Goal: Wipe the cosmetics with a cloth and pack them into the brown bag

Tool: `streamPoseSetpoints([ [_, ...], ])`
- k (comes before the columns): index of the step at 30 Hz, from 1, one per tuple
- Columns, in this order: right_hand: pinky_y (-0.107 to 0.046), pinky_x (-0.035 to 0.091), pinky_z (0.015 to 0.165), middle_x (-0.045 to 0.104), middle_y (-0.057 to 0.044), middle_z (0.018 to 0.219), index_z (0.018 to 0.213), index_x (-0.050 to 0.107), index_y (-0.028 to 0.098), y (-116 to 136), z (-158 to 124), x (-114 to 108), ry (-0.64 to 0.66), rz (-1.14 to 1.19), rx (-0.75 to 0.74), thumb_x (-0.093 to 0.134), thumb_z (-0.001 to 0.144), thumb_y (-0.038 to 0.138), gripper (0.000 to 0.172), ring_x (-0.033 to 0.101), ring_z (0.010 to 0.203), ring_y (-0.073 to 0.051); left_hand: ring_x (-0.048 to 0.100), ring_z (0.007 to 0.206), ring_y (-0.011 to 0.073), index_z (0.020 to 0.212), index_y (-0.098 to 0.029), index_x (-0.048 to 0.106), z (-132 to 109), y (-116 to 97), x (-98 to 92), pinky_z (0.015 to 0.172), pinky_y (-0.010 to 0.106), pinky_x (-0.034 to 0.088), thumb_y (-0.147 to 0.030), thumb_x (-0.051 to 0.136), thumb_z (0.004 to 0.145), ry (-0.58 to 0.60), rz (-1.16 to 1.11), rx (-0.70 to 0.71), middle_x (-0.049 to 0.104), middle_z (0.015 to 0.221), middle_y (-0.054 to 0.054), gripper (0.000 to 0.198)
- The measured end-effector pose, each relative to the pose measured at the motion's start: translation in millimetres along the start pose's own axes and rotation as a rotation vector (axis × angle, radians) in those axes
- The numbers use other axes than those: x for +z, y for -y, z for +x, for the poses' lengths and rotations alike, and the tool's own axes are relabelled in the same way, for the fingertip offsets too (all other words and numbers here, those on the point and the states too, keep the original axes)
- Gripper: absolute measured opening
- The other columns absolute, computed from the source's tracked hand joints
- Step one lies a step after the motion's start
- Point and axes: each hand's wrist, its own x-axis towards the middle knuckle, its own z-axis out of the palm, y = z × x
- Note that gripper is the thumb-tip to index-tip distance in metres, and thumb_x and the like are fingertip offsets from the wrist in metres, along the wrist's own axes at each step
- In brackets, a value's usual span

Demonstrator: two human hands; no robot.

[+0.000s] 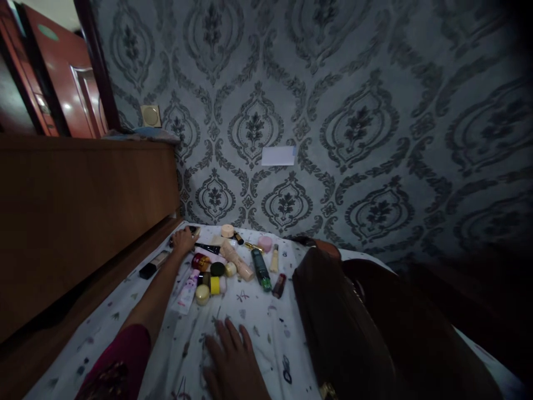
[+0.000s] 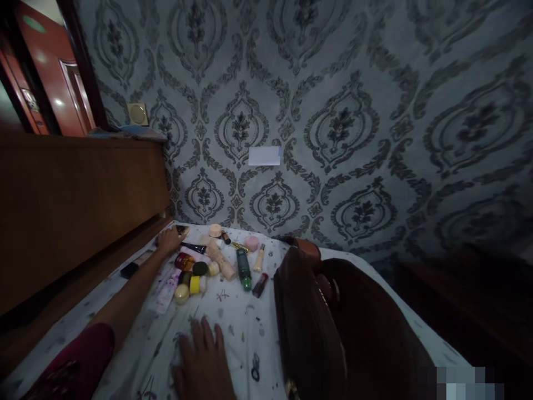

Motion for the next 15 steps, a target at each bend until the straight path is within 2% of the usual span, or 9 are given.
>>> streamPoseSetpoints([
  [4,-0.066,0.026,0.113,0.036,-0.015,0.154,0.142,0.051,0.025,-8,5,9,0.015,0.004,-0.007,0.054,0.092,0.05,0.056,0.03,0.143,-0.041,0.056,0.119,0.0383,0.123,-0.008,0.051,12,-5,6.7,0.096,0.048,0.037,-0.045,0.059,0.084,0.015,0.0,-0.049,0.063,0.123,0.026,0.055],
  [9,-0.067,0.029,0.111,0.033,-0.014,0.155,0.144,0.048,0.025,-14,8,15,0.026,0.019,-0.059,0.057,0.091,0.045,0.058,0.03,0.142,-0.042,0.056,0.119,0.0396,0.123,-0.008,0.05,22,-7,14.0,0.097,0.05,0.035,-0.041,0.059,0.083,0.032,-0.004,-0.109,0.062,0.123,0.028,0.053],
  [15,-0.066,0.031,0.111,0.034,-0.012,0.156,0.144,0.047,0.028,-26,11,33,-0.034,-0.004,-0.082,0.059,0.089,0.047,0.059,0.033,0.142,-0.042,0.056,0.119,0.0403,0.124,-0.007,0.049,27,-7,17.4,0.095,0.049,0.036,-0.043,0.061,0.081,0.044,-0.012,-0.115,0.061,0.124,0.029,0.057],
])
